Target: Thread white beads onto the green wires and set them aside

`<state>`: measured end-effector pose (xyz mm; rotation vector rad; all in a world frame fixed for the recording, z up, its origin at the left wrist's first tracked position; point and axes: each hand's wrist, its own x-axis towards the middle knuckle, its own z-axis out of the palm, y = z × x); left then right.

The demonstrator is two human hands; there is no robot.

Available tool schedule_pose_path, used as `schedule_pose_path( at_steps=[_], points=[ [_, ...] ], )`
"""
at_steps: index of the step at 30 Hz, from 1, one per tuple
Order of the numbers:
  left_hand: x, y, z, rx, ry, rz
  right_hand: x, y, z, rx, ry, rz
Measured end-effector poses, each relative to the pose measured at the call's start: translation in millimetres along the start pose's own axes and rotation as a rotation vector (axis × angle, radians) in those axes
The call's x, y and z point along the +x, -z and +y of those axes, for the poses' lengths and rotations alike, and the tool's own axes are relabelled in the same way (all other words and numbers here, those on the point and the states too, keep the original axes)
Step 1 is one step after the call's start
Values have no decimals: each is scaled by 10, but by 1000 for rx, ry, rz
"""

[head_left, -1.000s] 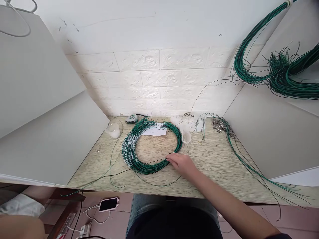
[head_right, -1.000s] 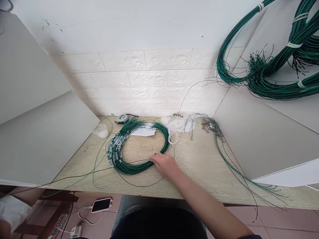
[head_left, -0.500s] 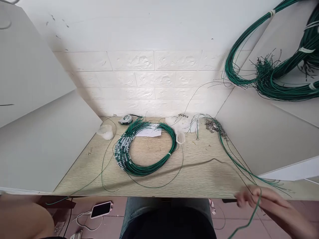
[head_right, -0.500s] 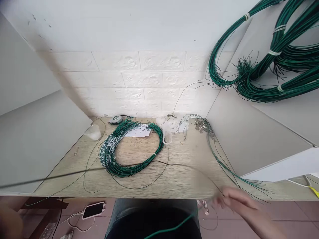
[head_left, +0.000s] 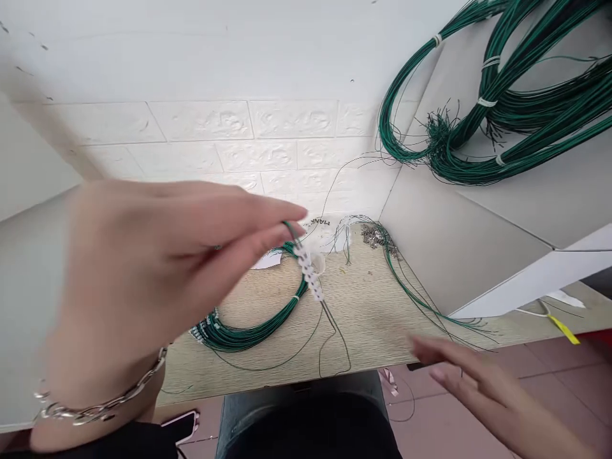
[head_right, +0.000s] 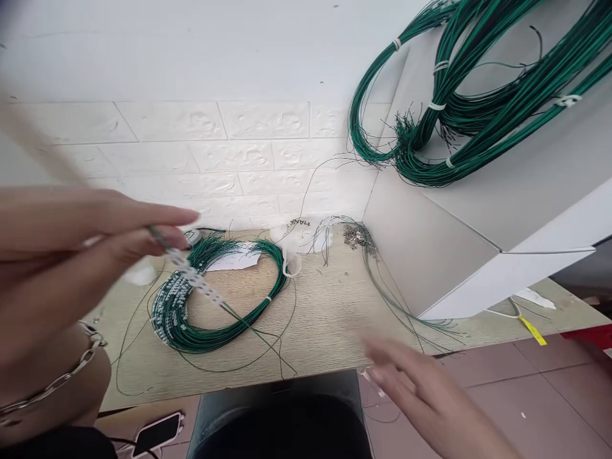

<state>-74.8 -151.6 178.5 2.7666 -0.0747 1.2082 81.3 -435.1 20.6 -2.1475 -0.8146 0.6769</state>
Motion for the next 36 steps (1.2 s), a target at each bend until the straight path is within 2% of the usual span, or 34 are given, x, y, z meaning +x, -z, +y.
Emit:
schedule_pose_path(
  at_steps=[1, 2, 4, 6, 9, 12, 16, 19, 23, 26, 29, 32, 36],
  points=[
    [51, -67, 64, 53, -62, -3, 81, -33, -208, 92, 98, 57],
    [102, -143, 114, 103, -108, -17, 165, -86, -394, 181, 217, 51],
    [190, -307, 168, 132, -126, -104, 333, -232, -683, 365, 420, -139],
    [250, -466, 163, 113, -78, -203, 486, -384, -848, 547, 484, -244],
    [299, -682, 60, 31, -24, -332, 660, -536, -888, 785, 364, -249],
    [334, -887, -105, -68, 12, -494, 762, -546, -780, 900, 195, -169],
    [400, -1166, -312, -302, 81, -803, 802, -378, -596, 802, 113, -43],
    [461, -1361, -475, -571, 162, -917, 726, -174, -429, 689, 82, -4],
    [514, -1613, -765, -849, 340, -993, 467, 154, -114, 678, -10, 65],
    [538, -1802, -937, -1072, 559, -985, 248, 401, 83, 856, -16, 229],
    [584, -1965, -989, -1248, 716, -955, 111, 580, 153, 1086, 40, 376],
    [654, -2081, -976, -1364, 754, -905, 85, 641, 130, 1213, 79, 490],
    [713, -2180, -991, -1471, 708, -848, 191, 603, 58, 1264, 72, 500]
  ],
)
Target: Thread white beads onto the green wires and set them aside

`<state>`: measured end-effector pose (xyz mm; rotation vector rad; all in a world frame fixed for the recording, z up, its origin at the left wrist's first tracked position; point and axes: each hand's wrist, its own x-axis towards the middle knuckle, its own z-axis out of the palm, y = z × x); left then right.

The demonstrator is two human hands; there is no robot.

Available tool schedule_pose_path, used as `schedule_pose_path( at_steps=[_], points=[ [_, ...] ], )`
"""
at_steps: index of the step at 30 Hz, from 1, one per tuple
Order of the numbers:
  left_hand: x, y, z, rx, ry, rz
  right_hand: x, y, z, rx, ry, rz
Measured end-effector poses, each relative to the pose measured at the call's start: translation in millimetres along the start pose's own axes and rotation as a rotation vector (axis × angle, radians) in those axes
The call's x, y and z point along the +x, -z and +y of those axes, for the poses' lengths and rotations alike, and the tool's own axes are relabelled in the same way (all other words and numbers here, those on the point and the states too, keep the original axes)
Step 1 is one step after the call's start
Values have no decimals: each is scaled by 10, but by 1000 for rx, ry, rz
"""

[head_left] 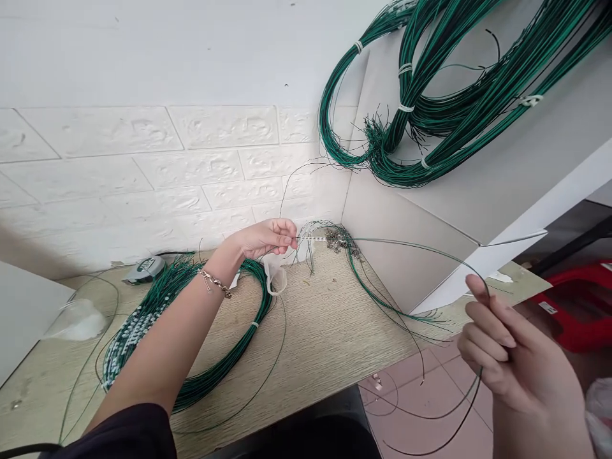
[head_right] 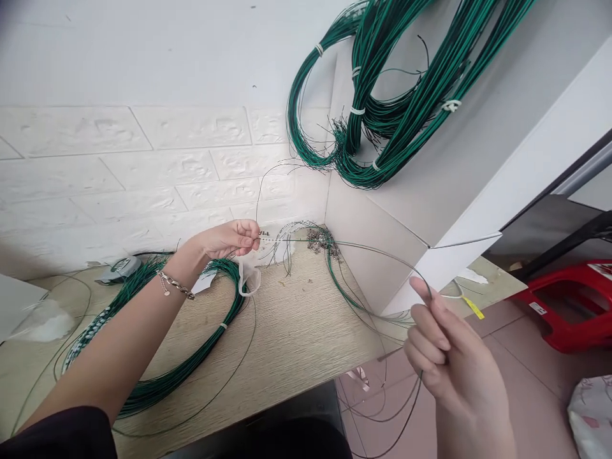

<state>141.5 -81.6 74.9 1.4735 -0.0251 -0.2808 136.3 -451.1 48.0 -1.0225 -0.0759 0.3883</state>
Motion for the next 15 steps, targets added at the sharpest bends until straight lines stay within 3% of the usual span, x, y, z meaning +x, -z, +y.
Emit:
schedule_pose_path(
  at_steps=[5, 11, 15],
  points=[
    [71, 68, -40, 107, 118, -34, 199, -221, 55, 49, -27, -70],
    [305, 98, -189, 52, 94, 110, 517, -595, 108, -25, -58, -147],
    [544, 87, -379, 22, 39, 218, 657, -716, 154, -21, -95, -180]
  ],
)
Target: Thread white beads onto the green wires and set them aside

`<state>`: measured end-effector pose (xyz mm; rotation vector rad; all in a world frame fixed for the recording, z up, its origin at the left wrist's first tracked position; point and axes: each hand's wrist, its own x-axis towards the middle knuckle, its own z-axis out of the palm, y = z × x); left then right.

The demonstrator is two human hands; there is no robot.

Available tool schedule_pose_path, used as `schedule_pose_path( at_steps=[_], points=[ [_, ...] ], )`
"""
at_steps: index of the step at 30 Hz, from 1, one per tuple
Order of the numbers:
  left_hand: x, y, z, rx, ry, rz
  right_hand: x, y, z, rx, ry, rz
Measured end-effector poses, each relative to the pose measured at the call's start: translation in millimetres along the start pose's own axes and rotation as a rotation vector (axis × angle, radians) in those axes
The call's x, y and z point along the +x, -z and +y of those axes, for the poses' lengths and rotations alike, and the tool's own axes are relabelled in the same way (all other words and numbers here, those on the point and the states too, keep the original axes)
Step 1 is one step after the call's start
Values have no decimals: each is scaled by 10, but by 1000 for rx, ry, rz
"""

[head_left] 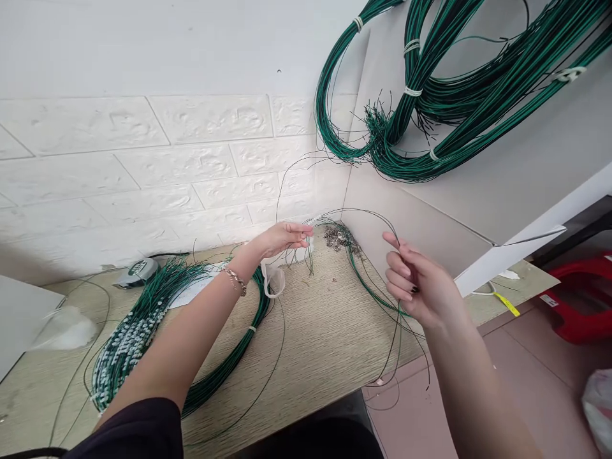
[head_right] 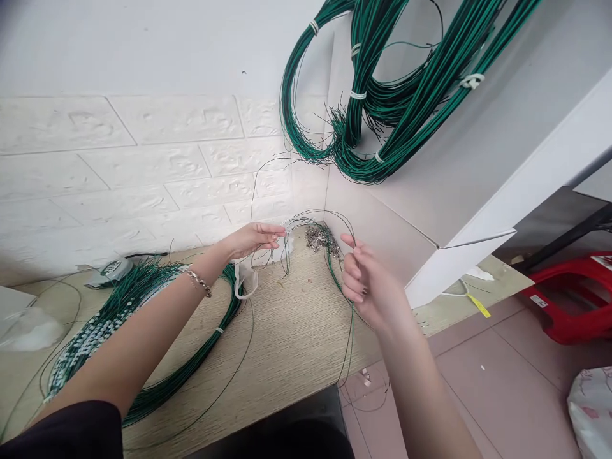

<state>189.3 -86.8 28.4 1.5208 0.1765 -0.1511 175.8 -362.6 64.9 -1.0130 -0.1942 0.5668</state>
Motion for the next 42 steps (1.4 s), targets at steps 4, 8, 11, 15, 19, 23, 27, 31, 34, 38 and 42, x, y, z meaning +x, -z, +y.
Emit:
schedule_pose_path(
  at_steps=[4, 8, 11, 15, 19, 23, 27, 31, 34, 38, 42],
  points=[
    [189, -56, -159, -13, -2, 18, 30, 72, 6, -66, -6, -15],
    [316, -68, -233, 19, -50, 58, 9, 202, 25, -137, -37, -10],
    [370, -61, -238, 68, -49, 140, -66, 305, 61, -225, -69, -7],
    [387, -14, -236, 107, -33, 205, -302, 484, 95, -377, -98, 72],
    [382, 40, -237, 150, -21, 241, -543, 672, 114, -603, 14, 198],
    [409, 5, -226, 213, -43, 238, -545, 707, 202, -904, 161, 298],
    [449, -98, -213, 344, -43, 228, -291, 556, 372, -1145, 204, 239],
    [468, -172, -213, 509, -59, 253, 53, 421, 533, -1314, 271, 179],
    [469, -172, -199, 618, -105, 289, 253, 394, 586, -1367, 251, 131],
    [476, -101, -157, 752, -179, 328, 385, 399, 578, -1408, 233, 114],
    [479, -33, -137, 889, -143, 304, 433, 390, 562, -1476, 230, 145]
  ],
)
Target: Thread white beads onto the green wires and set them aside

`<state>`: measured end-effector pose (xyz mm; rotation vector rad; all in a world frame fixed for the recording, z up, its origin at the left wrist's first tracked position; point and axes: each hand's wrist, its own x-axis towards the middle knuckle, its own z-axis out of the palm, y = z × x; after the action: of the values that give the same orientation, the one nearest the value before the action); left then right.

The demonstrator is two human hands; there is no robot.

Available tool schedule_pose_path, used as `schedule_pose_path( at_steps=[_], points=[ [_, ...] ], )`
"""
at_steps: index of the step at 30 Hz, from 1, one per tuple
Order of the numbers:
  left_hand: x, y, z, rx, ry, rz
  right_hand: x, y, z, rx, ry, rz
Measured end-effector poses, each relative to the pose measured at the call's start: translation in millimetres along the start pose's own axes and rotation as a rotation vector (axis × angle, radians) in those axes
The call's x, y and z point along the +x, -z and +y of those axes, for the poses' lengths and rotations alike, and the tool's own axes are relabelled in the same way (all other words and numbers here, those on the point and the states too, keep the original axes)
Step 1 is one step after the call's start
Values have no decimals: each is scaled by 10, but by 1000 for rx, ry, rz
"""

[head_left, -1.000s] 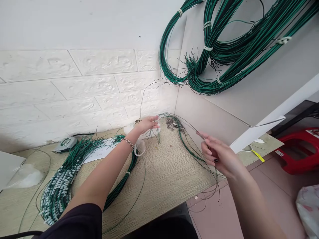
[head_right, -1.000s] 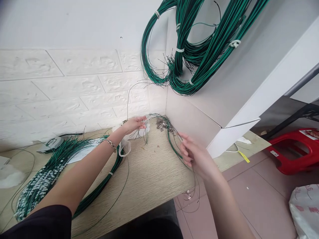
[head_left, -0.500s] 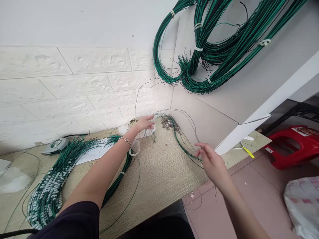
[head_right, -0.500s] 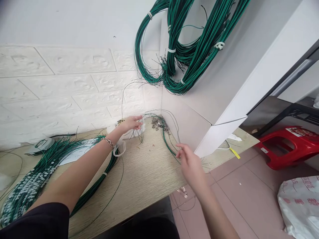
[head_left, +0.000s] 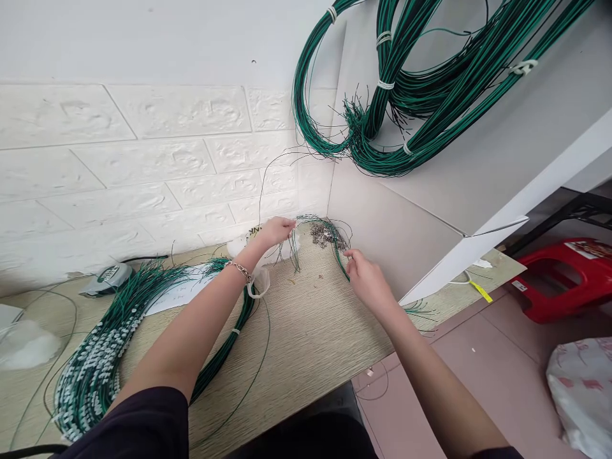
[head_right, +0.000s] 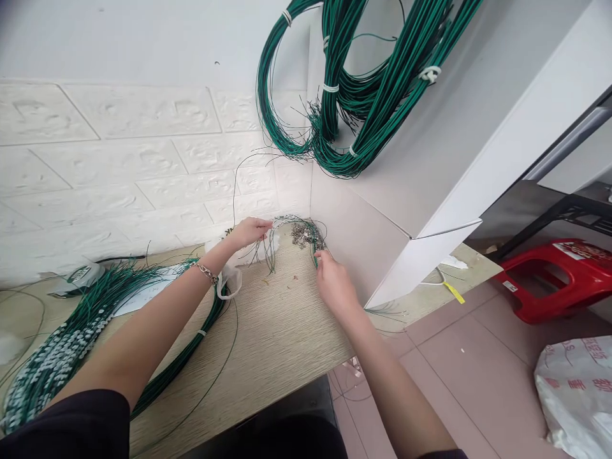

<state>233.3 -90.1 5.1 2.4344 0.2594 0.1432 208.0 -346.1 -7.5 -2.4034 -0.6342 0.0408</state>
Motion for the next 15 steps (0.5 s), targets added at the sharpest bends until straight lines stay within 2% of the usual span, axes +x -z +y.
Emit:
schedule_pose_path(
  at_steps=[5, 9, 15],
  points=[
    [-51, 9, -9, 187, 0, -81, 71, -37, -13, -74, 19, 119],
    [-83, 2, -28, 359, -27, -52, 155, -88, -9, -99, 51, 201],
    [-135, -3, -67, 599, -102, -11, 265, -170, 3, -152, 25, 109]
  ],
)
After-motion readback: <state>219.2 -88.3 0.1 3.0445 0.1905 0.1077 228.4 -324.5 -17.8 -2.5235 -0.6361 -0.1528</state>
